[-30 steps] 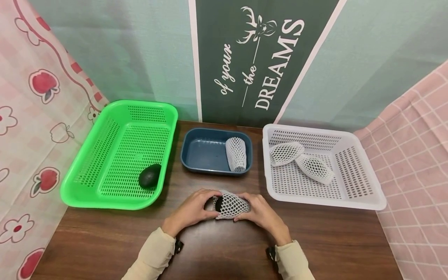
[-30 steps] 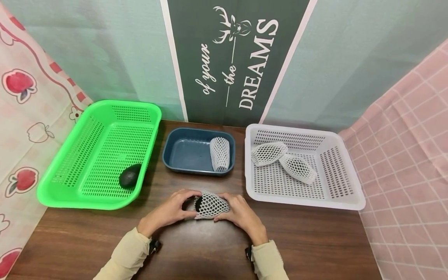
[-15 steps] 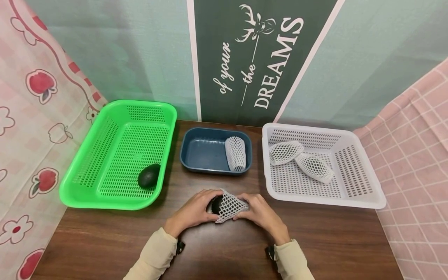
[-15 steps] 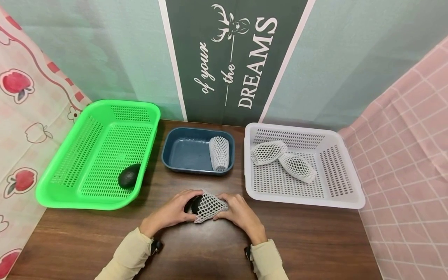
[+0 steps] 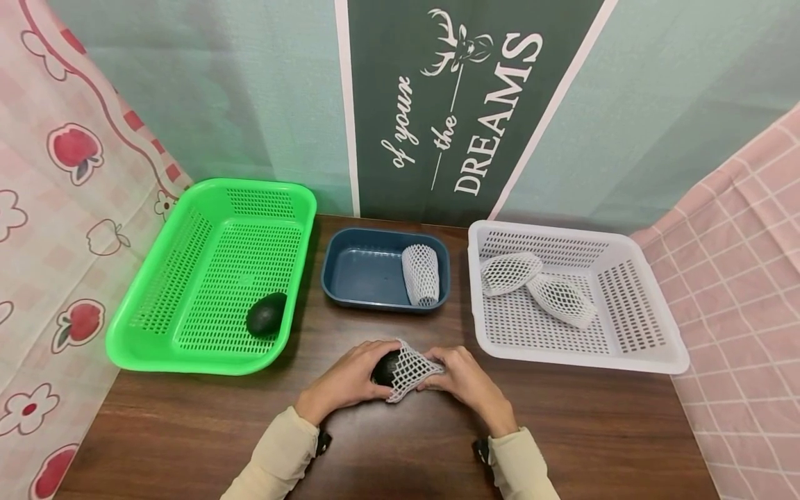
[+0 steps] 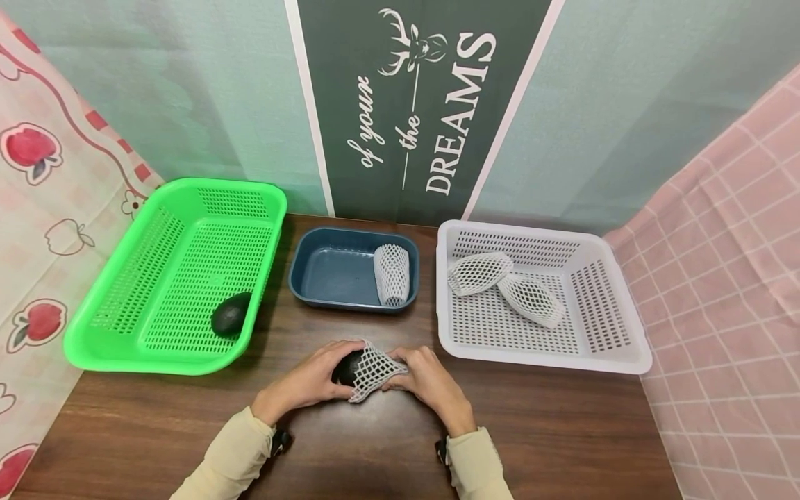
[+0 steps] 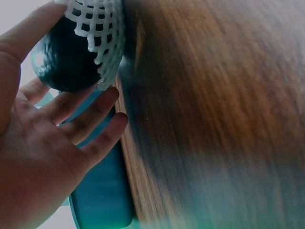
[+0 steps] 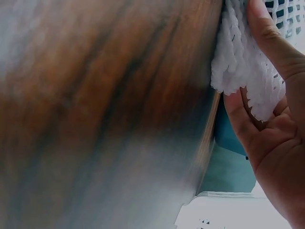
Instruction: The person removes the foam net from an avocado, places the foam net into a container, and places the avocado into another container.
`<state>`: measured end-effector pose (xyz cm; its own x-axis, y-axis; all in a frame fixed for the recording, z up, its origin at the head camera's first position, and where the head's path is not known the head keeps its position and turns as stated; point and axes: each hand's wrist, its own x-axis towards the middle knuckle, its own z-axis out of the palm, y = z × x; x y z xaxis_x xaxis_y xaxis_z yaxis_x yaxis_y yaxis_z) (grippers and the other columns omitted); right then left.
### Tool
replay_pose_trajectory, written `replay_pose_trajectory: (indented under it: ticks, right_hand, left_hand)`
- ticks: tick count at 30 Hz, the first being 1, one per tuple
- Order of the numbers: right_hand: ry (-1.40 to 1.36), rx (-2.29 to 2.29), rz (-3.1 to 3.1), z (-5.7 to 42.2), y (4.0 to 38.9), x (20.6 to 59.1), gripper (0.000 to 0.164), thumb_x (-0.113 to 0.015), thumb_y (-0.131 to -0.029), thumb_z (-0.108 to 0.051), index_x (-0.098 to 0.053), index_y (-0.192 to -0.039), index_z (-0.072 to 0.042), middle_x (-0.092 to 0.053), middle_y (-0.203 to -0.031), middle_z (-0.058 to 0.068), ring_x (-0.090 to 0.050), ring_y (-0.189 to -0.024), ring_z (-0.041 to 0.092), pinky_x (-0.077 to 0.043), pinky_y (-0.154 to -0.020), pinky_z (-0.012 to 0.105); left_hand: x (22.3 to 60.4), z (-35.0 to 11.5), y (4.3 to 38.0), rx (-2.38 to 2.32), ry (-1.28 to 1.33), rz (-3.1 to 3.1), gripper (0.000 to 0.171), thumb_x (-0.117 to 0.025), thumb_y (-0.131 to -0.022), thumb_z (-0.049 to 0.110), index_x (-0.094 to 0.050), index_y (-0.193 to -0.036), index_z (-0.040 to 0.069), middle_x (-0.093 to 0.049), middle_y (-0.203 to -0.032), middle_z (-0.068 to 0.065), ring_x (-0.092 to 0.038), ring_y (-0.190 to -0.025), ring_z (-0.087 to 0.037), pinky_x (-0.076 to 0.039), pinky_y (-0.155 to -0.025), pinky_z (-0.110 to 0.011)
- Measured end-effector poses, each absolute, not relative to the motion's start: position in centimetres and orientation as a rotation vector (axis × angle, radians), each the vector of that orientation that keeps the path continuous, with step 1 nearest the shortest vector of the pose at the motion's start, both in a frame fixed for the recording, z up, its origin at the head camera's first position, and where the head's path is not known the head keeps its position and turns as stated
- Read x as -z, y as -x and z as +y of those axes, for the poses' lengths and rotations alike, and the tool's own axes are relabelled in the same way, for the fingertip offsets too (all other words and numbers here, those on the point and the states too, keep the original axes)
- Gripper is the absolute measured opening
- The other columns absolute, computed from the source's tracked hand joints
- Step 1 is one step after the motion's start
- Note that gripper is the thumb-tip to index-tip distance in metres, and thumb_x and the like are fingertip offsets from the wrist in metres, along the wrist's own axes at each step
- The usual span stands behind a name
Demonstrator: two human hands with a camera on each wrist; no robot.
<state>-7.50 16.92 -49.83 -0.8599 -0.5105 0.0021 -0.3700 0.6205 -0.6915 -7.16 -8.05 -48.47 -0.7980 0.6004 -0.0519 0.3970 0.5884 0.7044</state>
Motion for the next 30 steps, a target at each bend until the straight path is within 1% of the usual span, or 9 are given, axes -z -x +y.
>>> replay_pose_trajectory:
  ticks: [6, 9, 13, 18, 22, 30]
  right_hand:
    - [0.736, 1.058, 2.654, 16.88, 7.52, 49.79, 0.021, -0.083, -0.073, -0.028, -0.075, -0.09, -0.018, -0.076, -0.085, -0.008, -0.067, -0.077, 0.0, -0.054, -0.068, 0.02]
    - [0.753, 1.037, 2.672, 16.83, 7.52, 49.79, 0.015, -0.082, -0.075, -0.025, -0.074, -0.085, -0.018, -0.075, -0.081, -0.008, -0.064, -0.073, -0.001, -0.052, -0.064, 0.019]
    - [0.769, 1.017, 2.702, 16.8, 7.5, 49.83, 0.009, -0.081, -0.077, -0.021, -0.074, -0.081, -0.018, -0.073, -0.077, -0.009, -0.062, -0.069, -0.002, -0.05, -0.062, 0.017]
    - [0.76, 1.02, 2.721, 16.81, 7.4, 49.96, 0.008, -0.081, -0.077, -0.022, -0.073, -0.078, -0.019, -0.072, -0.076, -0.01, -0.06, -0.068, -0.003, -0.05, -0.062, 0.017]
    - [0.748, 1.027, 2.721, 16.92, 7.32, 49.97, 0.009, -0.082, -0.077, -0.02, -0.073, -0.077, -0.019, -0.072, -0.074, -0.011, -0.057, -0.066, -0.005, -0.048, -0.06, 0.016]
    - [0.723, 1.033, 2.725, 17.45, 7.37, 49.52, 0.009, -0.082, -0.079, -0.017, -0.073, -0.078, -0.02, -0.071, -0.075, -0.012, -0.055, -0.066, -0.005, -0.046, -0.06, 0.016]
  left_hand:
    - [48.49, -8.0, 7.13, -0.981, -0.821, 2.535, 0.077, -0.086, -0.076, 0.026, -0.051, -0.142, 0.008, -0.058, -0.141, -0.01, -0.055, -0.129, -0.028, -0.044, -0.109, -0.046]
    - [48.45, -8.06, 7.12, -0.961, -0.822, 2.533, 0.076, -0.085, -0.077, 0.025, -0.05, -0.142, 0.009, -0.057, -0.141, -0.009, -0.055, -0.13, -0.028, -0.043, -0.109, -0.047]
    - [48.28, -8.3, 7.1, -0.958, -0.821, 2.527, 0.074, -0.083, -0.077, 0.024, -0.051, -0.142, 0.01, -0.057, -0.141, -0.01, -0.054, -0.13, -0.028, -0.043, -0.109, -0.047]
    - [48.13, -8.59, 7.1, -0.963, -0.821, 2.528, 0.072, -0.082, -0.078, 0.025, -0.052, -0.142, 0.012, -0.058, -0.14, -0.009, -0.055, -0.13, -0.026, -0.044, -0.109, -0.046]
    - [48.04, -8.66, 7.09, -0.98, -0.85, 2.537, 0.071, -0.083, -0.077, 0.025, -0.053, -0.14, 0.011, -0.059, -0.138, -0.009, -0.056, -0.127, -0.025, -0.046, -0.107, -0.046]
    - [47.76, -8.96, 7.07, -1.033, -0.836, 2.522, 0.072, -0.084, -0.078, 0.026, -0.052, -0.141, 0.014, -0.058, -0.14, -0.007, -0.056, -0.128, -0.023, -0.046, -0.107, -0.044]
